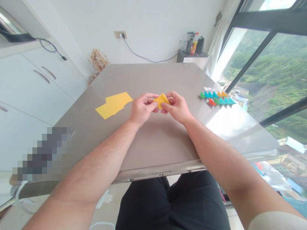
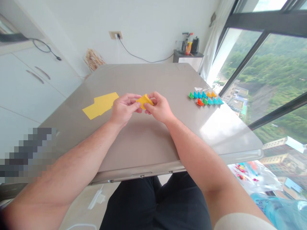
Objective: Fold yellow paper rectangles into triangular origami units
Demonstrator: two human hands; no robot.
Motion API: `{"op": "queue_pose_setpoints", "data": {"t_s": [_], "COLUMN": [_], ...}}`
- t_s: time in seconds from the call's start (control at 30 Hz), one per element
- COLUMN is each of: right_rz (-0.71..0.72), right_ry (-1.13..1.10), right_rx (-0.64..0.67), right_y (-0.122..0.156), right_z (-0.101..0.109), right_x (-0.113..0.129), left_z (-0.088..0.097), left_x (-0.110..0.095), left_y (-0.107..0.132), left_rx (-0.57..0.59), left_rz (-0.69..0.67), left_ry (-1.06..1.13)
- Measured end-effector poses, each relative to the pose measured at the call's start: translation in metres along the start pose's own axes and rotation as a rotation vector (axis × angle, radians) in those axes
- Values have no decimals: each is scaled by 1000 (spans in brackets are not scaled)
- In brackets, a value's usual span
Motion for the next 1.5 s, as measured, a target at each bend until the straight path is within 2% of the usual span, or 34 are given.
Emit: {"op": "queue_pose_setpoints", "data": {"t_s": [0.2, 0.37, 0.63, 1.23, 1.5], "right_rz": [-3, 31, 12, 33, 24], "right_ry": [30, 12, -67, -81, -90], "right_rx": [-63, -81, -14, 39, 22], "right_y": [0, -1, -2, -1, -2], "right_z": [3, 5, 7, 6, 7], "right_x": [1, 0, -2, 2, 3], "left_z": [-7, -6, 3, 4, 5], "left_x": [-1, 2, 4, -2, 1], "left_y": [3, 1, -3, 0, -1], "left_rx": [46, 16, -76, -97, -81], "left_rz": [0, 34, 61, 34, 37], "left_ry": [19, 81, 118, 111, 110]}}
Point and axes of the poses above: each hand's wrist, its own y-axis away from the middle knuckle, its own z-axis out of the back of the hand, x = y × z, the point moved 8 cm from there along -y, towards the middle knuckle, and after that the axes turned 2 degrees about -z, right-handed, at the moved point
